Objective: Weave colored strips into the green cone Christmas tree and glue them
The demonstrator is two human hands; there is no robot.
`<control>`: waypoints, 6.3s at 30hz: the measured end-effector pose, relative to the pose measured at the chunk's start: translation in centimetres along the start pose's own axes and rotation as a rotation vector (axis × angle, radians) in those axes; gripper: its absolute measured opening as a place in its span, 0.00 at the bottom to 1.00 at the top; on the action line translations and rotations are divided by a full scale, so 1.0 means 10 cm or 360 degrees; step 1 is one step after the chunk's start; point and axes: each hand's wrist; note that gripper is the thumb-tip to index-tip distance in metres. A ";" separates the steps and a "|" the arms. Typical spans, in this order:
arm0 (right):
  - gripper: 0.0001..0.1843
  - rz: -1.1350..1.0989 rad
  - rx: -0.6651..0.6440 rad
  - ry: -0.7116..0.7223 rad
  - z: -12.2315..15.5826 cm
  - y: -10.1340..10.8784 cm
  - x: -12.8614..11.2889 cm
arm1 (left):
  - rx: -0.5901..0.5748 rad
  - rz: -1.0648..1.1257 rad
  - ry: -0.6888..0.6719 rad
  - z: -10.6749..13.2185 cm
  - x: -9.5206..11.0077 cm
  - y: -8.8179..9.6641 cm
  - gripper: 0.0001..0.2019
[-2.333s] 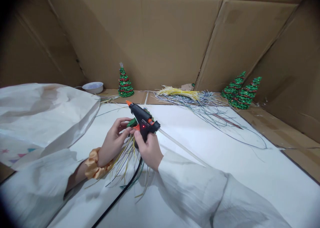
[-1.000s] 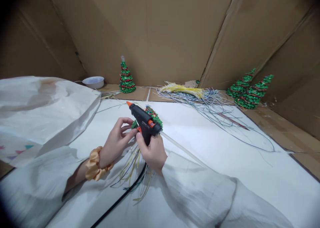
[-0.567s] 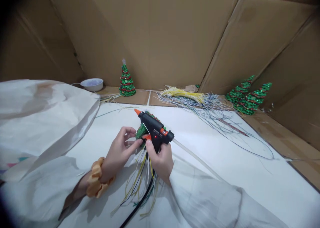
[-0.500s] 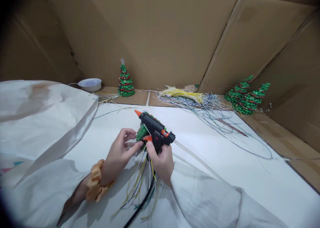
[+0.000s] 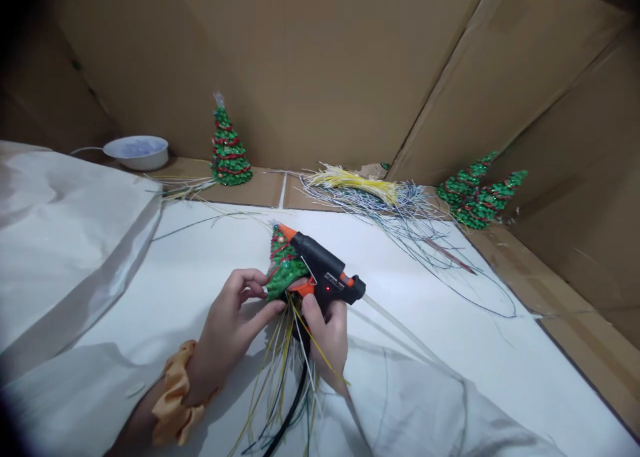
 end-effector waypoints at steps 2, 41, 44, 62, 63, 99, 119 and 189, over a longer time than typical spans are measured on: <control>0.20 -0.0054 0.0003 0.0022 -0.01 -0.01 -0.01 | 0.0031 -0.0021 -0.0040 0.00 0.01 -0.02 0.14; 0.11 0.0531 -0.0222 0.0338 -0.08 -0.16 -0.24 | 0.0147 0.0001 -0.0019 -0.03 0.18 -0.13 0.13; 0.12 0.0518 -0.0230 0.0345 -0.08 -0.18 -0.24 | 0.0136 0.0034 0.0019 -0.03 0.18 -0.13 0.14; 0.18 0.0469 -0.0270 0.0395 -0.14 -0.22 -0.21 | 0.0189 0.0078 0.0043 -0.04 0.14 -0.13 0.14; 0.17 0.0467 -0.0273 0.0393 -0.13 -0.22 -0.21 | 0.0194 0.0056 0.0037 -0.04 0.15 -0.12 0.14; 0.09 0.0590 -0.0277 0.0472 -0.14 -0.19 -0.19 | 0.0211 0.0040 -0.0051 0.02 0.13 -0.12 0.10; 0.05 0.0658 -0.0398 0.0491 -0.10 -0.22 -0.21 | 0.0299 0.0139 0.0019 0.04 0.12 -0.14 0.10; 0.12 0.0774 -0.0612 0.1116 -0.20 -0.23 -0.13 | 0.0257 0.0388 0.0252 0.06 0.08 -0.14 0.16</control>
Point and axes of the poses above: each hand's wrist, its own z-axis away from the middle knuckle, its own y-axis out of the back of the hand, x = y × z, and after that the axes turned 9 degrees about -z, right-handed
